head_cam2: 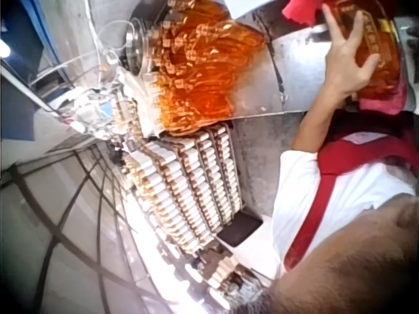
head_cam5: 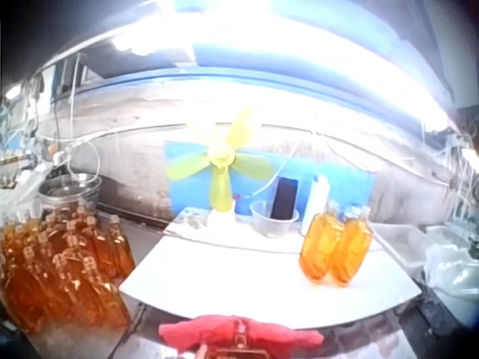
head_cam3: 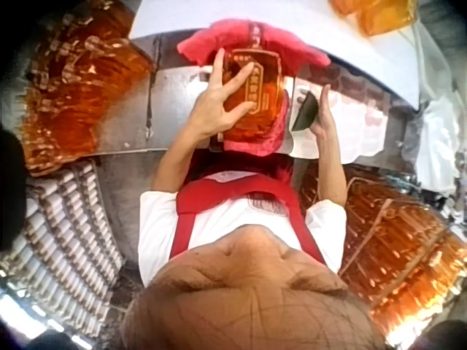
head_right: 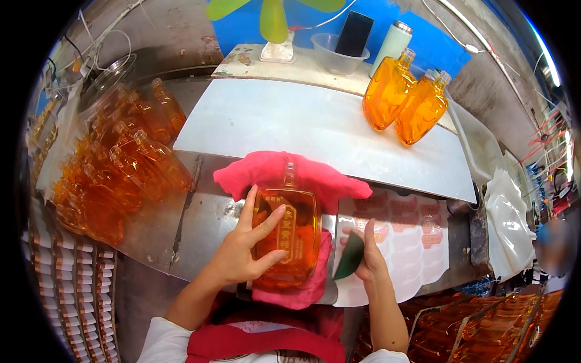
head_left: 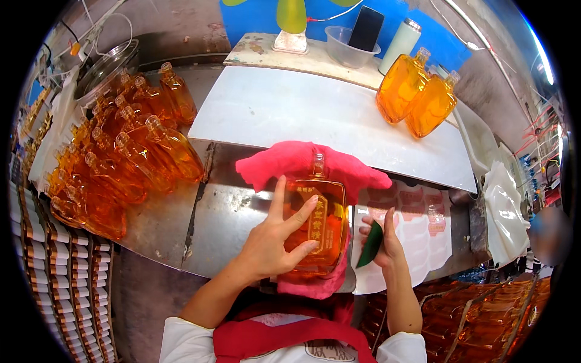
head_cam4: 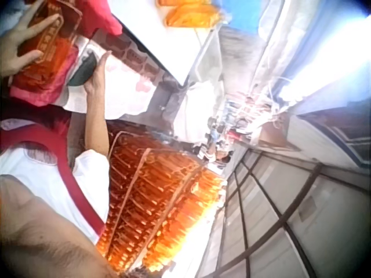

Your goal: The person applies labels to amber-colored plastic bottles filled with liquid. They pick up a bottle, place it on a pink cloth, apply a label from a sheet, smooth it down, and then move the bottle to a finished pile on the right.

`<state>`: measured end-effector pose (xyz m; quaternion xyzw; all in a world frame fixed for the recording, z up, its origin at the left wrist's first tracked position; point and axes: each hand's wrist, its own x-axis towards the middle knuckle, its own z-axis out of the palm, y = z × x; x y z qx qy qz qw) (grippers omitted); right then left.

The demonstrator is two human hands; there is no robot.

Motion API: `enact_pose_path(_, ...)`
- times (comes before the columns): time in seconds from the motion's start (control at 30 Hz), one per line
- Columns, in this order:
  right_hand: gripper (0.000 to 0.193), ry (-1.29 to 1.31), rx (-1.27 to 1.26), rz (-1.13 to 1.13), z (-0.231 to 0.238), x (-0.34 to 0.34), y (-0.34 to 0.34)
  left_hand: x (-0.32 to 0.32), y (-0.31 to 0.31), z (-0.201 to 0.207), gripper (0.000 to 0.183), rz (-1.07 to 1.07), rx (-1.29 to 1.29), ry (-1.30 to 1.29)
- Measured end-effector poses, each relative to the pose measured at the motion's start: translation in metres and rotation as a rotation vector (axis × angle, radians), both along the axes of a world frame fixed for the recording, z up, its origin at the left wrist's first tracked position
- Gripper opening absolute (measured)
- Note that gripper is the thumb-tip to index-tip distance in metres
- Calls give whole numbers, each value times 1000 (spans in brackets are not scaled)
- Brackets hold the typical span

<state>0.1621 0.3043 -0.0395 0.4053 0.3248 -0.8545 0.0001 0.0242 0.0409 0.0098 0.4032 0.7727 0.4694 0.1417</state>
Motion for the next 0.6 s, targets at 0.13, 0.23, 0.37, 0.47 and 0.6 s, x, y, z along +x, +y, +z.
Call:
enact_pose_path(0.13, 41, 165, 470, 111, 35, -1, -19, -1, -1, -5, 74, -2, 15, 16)
enact_pose_path(0.23, 44, 473, 897, 336, 79, -23, -48, -2, -3, -5, 83, 6, 6, 13)
enact_pose_path(0.37, 29, 572, 1572, 624, 108, -73, -72, -2, -2, -4, 94, 5, 52, -25)
enact_pose_path(0.47, 27, 617, 1596, 485, 109, -118, -66, -4, -4, -8, 97, 23, 80, 44)
enact_pose_path(0.6, 22, 754, 1761, 515, 103, -132, -57, -8, -25, -14, 91, 158, 161, 107)
